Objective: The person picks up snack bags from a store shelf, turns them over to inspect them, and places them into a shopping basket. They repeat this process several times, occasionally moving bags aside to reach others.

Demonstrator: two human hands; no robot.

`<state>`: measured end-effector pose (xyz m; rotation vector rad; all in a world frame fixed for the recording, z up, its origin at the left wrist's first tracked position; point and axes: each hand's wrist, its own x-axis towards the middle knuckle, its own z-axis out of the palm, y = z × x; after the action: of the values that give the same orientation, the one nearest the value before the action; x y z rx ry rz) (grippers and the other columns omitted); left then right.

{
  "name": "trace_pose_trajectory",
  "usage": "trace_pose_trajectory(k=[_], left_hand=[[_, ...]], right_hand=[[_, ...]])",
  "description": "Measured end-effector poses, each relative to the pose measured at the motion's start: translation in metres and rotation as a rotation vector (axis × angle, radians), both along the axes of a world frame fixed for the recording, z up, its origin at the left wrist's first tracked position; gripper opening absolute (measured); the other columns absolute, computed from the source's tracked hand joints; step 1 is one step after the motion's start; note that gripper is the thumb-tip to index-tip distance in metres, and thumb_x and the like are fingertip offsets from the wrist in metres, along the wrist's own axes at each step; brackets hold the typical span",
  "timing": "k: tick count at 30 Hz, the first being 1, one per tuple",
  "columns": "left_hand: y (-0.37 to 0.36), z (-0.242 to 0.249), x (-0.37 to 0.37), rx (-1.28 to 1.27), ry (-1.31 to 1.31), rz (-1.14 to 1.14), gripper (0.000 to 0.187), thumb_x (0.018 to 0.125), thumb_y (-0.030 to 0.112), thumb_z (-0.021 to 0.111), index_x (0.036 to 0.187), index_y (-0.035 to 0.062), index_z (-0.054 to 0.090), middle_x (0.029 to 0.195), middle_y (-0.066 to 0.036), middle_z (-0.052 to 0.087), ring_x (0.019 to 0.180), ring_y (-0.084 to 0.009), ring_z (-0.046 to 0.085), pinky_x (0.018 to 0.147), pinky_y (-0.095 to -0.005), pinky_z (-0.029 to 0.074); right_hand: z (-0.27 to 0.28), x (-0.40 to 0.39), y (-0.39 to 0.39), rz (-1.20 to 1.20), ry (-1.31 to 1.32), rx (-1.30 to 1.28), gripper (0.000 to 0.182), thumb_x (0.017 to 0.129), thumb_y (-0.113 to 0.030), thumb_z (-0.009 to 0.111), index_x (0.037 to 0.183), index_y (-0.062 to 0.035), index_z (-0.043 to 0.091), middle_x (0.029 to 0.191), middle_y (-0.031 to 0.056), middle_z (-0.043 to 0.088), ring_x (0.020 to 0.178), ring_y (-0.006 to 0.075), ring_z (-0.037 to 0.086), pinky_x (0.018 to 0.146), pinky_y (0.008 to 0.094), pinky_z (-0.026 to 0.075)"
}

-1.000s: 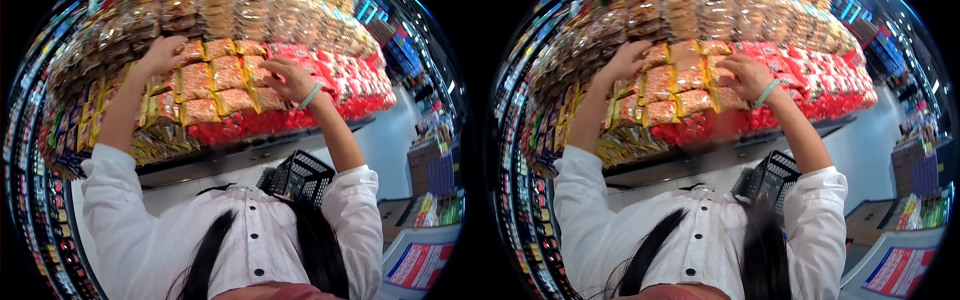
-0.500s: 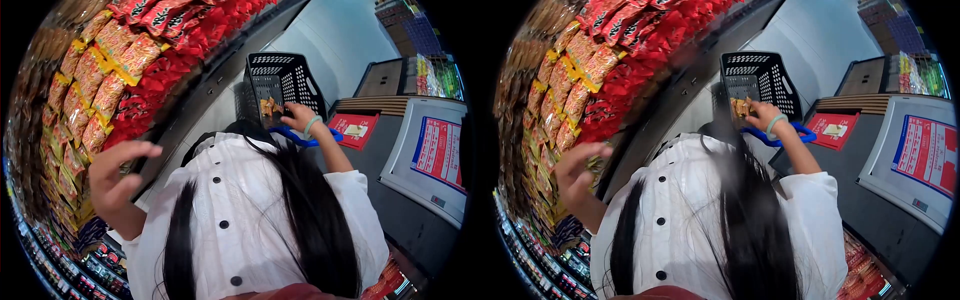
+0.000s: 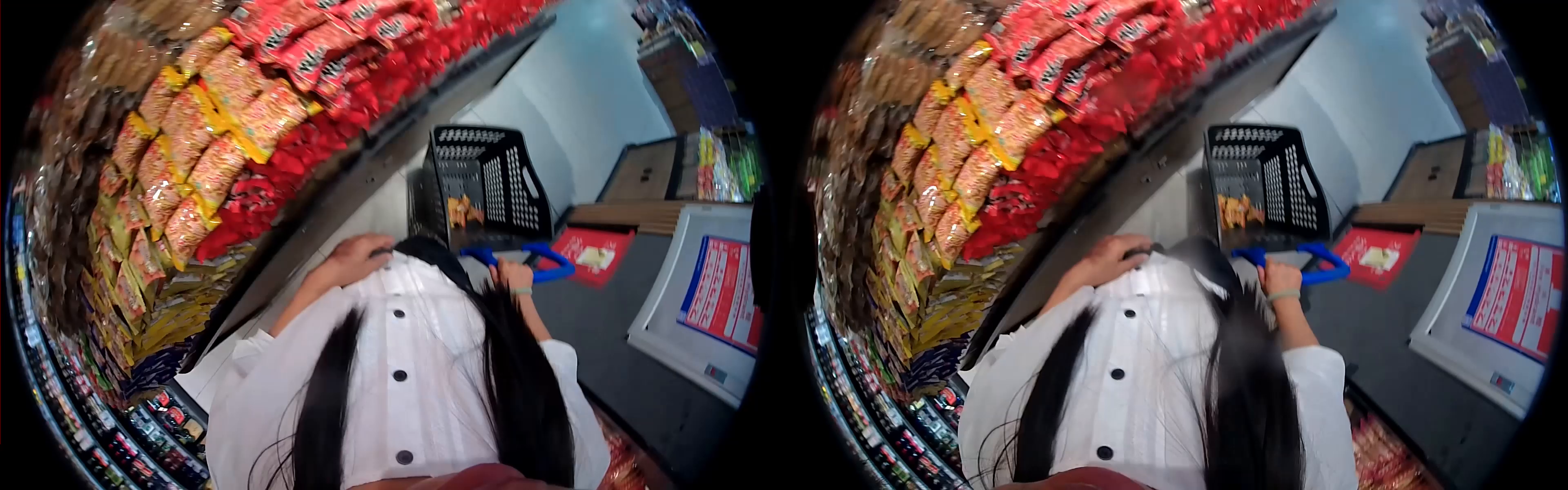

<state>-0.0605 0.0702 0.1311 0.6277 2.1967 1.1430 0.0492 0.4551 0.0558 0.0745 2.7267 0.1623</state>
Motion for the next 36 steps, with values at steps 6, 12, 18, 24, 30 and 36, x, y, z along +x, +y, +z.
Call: trace_pose_trajectory(k=[6, 12, 18, 24, 30, 36], left_hand=[[-0.018, -0.005, 0.003, -0.108, -0.03, -0.027, 0.039, 0.09, 0.026, 0.063, 0.121, 0.0035, 0.06, 0.114, -0.015, 0.065, 0.107, -0.0318, 0.061, 0.092, -0.0379, 0.048], [-0.038, -0.015, 0.018, -0.166, -0.076, -0.064, 0.039, 0.093, 0.031, 0.056, 0.122, 0.0048, 0.06, 0.118, -0.018, 0.063, 0.111, -0.0353, 0.058, 0.096, -0.0409, 0.045], [-0.057, -0.029, 0.028, -0.094, -0.013, -0.009, 0.037, 0.092, 0.033, 0.055, 0.115, 0.0053, 0.064, 0.109, -0.018, 0.066, 0.103, -0.0369, 0.061, 0.089, -0.0437, 0.048], [-0.064, -0.041, 0.03, -0.089, -0.029, -0.019, 0.039, 0.093, 0.036, 0.054, 0.115, 0.0053, 0.064, 0.109, -0.019, 0.066, 0.103, -0.0364, 0.062, 0.088, -0.043, 0.048], [-0.061, -0.05, 0.028, -0.082, -0.038, -0.005, 0.04, 0.093, 0.037, 0.054, 0.115, 0.0053, 0.064, 0.106, -0.02, 0.067, 0.1, -0.0369, 0.063, 0.086, -0.0424, 0.049], [-0.051, -0.055, 0.021, -0.069, -0.039, -0.014, 0.041, 0.093, 0.039, 0.053, 0.113, 0.0056, 0.064, 0.105, -0.019, 0.067, 0.1, -0.0366, 0.063, 0.085, -0.0427, 0.049]], right_hand=[[0.011, -0.001, 0.007, -0.059, 0.0, 0.027, 0.033, 0.086, -0.046, 0.06, 0.082, -0.014, 0.068, 0.074, 0.0119, 0.068, 0.072, 0.0323, 0.068, 0.063, 0.0439, 0.053], [0.031, 0.003, 0.011, -0.051, 0.005, 0.027, 0.034, 0.083, -0.046, 0.063, 0.083, -0.0129, 0.069, 0.077, 0.0126, 0.069, 0.075, 0.0324, 0.068, 0.067, 0.044, 0.052], [0.024, 0.011, 0.029, -0.037, -0.018, 0.074, 0.034, 0.08, -0.049, 0.065, 0.085, -0.0154, 0.07, 0.078, 0.0107, 0.07, 0.079, 0.0307, 0.068, 0.069, 0.0438, 0.052], [0.026, 0.022, 0.045, -0.041, -0.032, 0.103, 0.038, 0.077, -0.052, 0.068, 0.091, -0.0171, 0.073, 0.081, 0.0122, 0.07, 0.08, 0.0301, 0.069, 0.072, 0.0432, 0.053], [0.027, 0.031, 0.065, -0.072, -0.147, 0.15, 0.042, 0.077, -0.054, 0.068, 0.1, -0.0182, 0.072, 0.09, 0.0094, 0.072, 0.086, 0.0279, 0.069, 0.076, 0.041, 0.052], [0.027, 0.036, 0.085, -0.108, -0.277, 0.208, 0.048, 0.078, -0.054, 0.07, 0.108, -0.0168, 0.07, 0.099, 0.0081, 0.072, 0.095, 0.0261, 0.068, 0.082, 0.0378, 0.051]])
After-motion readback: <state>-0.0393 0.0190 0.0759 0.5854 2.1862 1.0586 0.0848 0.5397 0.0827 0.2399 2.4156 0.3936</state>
